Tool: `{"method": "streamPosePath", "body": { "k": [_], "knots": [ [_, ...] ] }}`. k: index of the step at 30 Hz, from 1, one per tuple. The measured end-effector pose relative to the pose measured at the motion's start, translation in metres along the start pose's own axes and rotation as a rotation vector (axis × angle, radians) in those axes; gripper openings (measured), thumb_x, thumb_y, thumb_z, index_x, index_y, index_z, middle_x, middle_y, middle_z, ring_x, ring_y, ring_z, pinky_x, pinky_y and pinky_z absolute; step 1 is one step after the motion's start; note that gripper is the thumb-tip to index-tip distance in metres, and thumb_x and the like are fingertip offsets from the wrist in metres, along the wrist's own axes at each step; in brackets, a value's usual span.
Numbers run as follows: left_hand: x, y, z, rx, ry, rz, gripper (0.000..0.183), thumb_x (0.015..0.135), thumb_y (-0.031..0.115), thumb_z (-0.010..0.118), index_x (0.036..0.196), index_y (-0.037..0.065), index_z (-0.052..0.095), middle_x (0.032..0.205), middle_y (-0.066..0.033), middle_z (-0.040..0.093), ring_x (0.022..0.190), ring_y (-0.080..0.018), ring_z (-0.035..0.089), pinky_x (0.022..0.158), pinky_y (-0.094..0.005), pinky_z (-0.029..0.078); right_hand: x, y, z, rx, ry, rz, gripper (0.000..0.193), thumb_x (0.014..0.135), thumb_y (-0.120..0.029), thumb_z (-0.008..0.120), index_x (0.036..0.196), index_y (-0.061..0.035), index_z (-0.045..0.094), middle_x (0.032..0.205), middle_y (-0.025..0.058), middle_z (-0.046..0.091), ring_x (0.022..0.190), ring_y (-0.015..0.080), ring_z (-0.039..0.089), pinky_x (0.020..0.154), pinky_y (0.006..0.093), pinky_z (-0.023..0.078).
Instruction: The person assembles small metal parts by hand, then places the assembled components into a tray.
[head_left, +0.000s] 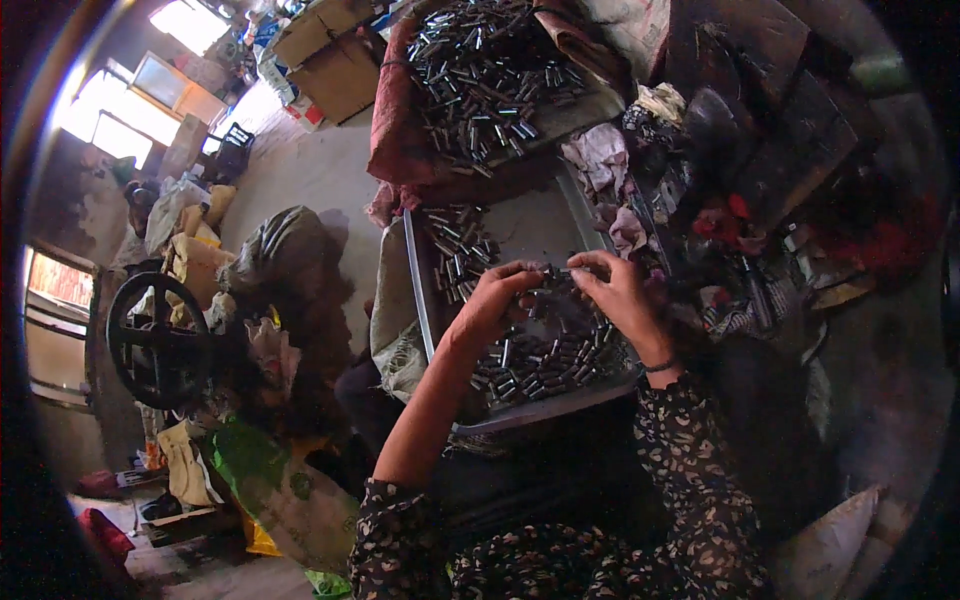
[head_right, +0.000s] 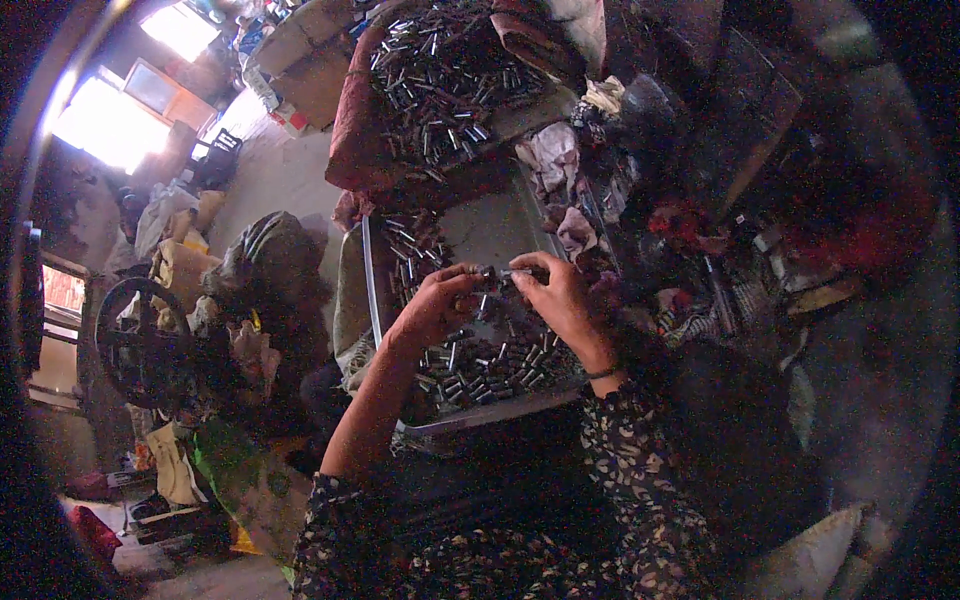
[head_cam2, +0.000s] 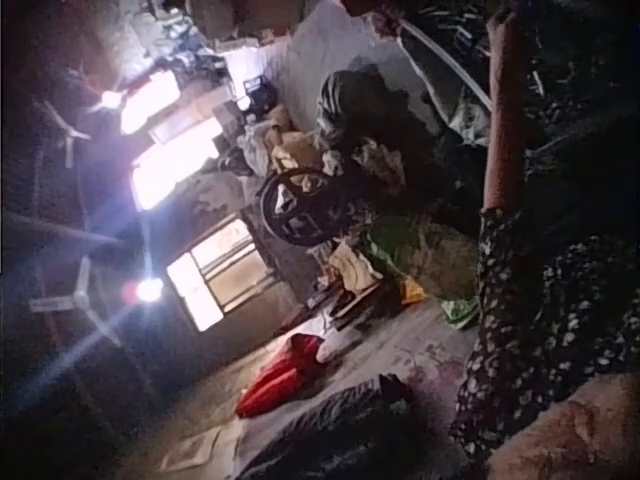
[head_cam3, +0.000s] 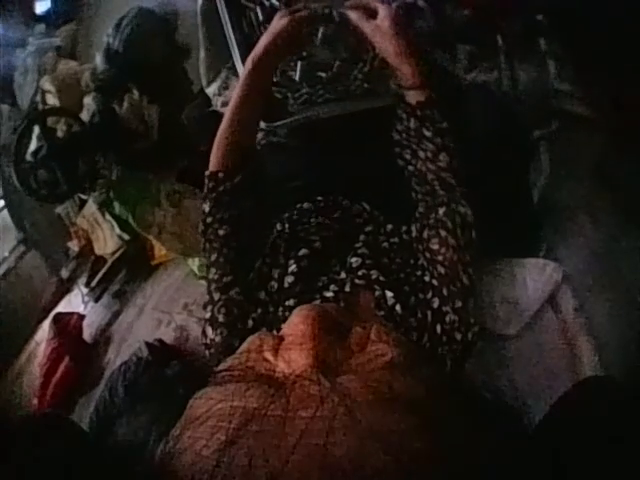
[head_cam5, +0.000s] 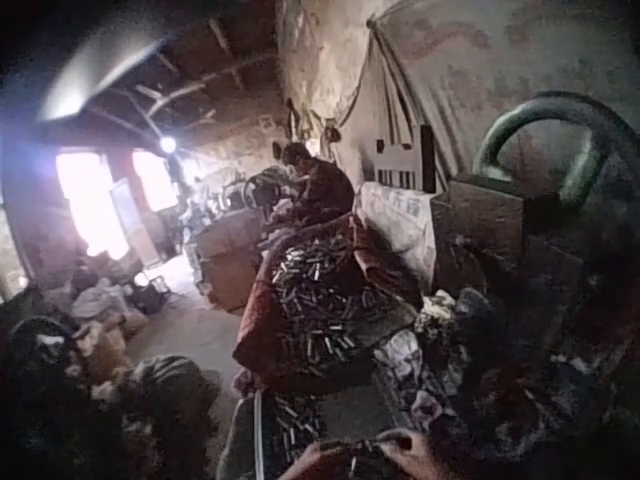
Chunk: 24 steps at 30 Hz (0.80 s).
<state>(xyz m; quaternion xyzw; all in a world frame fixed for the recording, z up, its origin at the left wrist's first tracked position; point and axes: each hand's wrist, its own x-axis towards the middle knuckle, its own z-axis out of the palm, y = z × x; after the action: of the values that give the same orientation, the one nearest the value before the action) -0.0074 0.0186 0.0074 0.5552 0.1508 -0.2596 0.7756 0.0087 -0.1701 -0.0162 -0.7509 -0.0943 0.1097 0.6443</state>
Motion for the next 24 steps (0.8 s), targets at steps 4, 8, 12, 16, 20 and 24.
{"method": "streamPosePath", "body": {
  "k": [4,8,12,16,20,24],
  "knots": [
    [-0.013,-0.004,0.000,-0.101,-0.052,-0.007,0.025,0.080,0.013,0.056,0.103,0.003,0.053,0.070,0.0045,0.048,0.053,-0.0026,0.040,0.039,-0.0137,0.026,0.002,0.006,0.007,0.153,-0.034,-0.005,0.019,0.080,-0.016,0.056,0.092,-0.0012,0.059,0.072,0.0015,0.058,0.061,0.0064,0.050,0.054,0.0223,0.041],
    [-0.015,-0.009,-0.001,0.027,0.015,0.065,0.025,0.080,0.013,0.058,0.103,0.004,0.054,0.070,0.0052,0.050,0.056,-0.0024,0.041,0.042,-0.0154,0.029,0.002,0.003,0.010,0.237,-0.051,0.055,0.021,0.082,-0.020,0.056,0.091,-0.0021,0.060,0.071,-0.0002,0.057,0.057,0.0061,0.050,0.051,0.0214,0.041],
    [-0.018,-0.006,0.006,0.172,0.089,0.091,0.024,0.079,0.015,0.059,0.101,0.006,0.056,0.071,0.0053,0.052,0.057,-0.0022,0.042,0.045,-0.0174,0.031,0.000,-0.002,0.006,0.305,-0.047,0.101,0.022,0.082,-0.023,0.056,0.091,-0.0030,0.060,0.072,-0.0004,0.057,0.056,0.0056,0.050,0.050,0.0206,0.041],
    [-0.019,-0.008,0.006,0.190,0.112,0.107,0.023,0.079,0.016,0.060,0.099,0.006,0.057,0.070,0.0051,0.052,0.057,-0.0023,0.042,0.046,-0.0168,0.032,-0.001,-0.003,0.006,0.298,-0.077,0.085,0.022,0.082,-0.024,0.056,0.091,-0.0037,0.061,0.071,-0.0009,0.057,0.056,0.0056,0.050,0.050,0.0203,0.041],
    [-0.020,-0.009,0.004,0.252,0.089,0.118,0.021,0.078,0.016,0.060,0.096,0.006,0.058,0.069,0.0046,0.052,0.059,-0.0028,0.044,0.048,-0.0169,0.033,-0.001,-0.004,0.009,0.261,-0.080,0.074,0.022,0.082,-0.024,0.056,0.090,-0.0038,0.061,0.070,-0.0014,0.057,0.055,0.0057,0.050,0.049,0.0204,0.041],
    [-0.019,-0.010,0.008,0.517,0.133,0.153,0.027,0.077,0.016,0.061,0.100,0.003,0.057,0.072,0.0010,0.056,0.063,-0.0054,0.048,0.050,-0.0204,0.038,-0.002,-0.005,0.009,0.234,-0.061,0.079,0.022,0.083,-0.024,0.055,0.090,-0.0041,0.061,0.070,-0.0011,0.057,0.055,0.0055,0.050,0.049,0.0204,0.041]
  ]
}}
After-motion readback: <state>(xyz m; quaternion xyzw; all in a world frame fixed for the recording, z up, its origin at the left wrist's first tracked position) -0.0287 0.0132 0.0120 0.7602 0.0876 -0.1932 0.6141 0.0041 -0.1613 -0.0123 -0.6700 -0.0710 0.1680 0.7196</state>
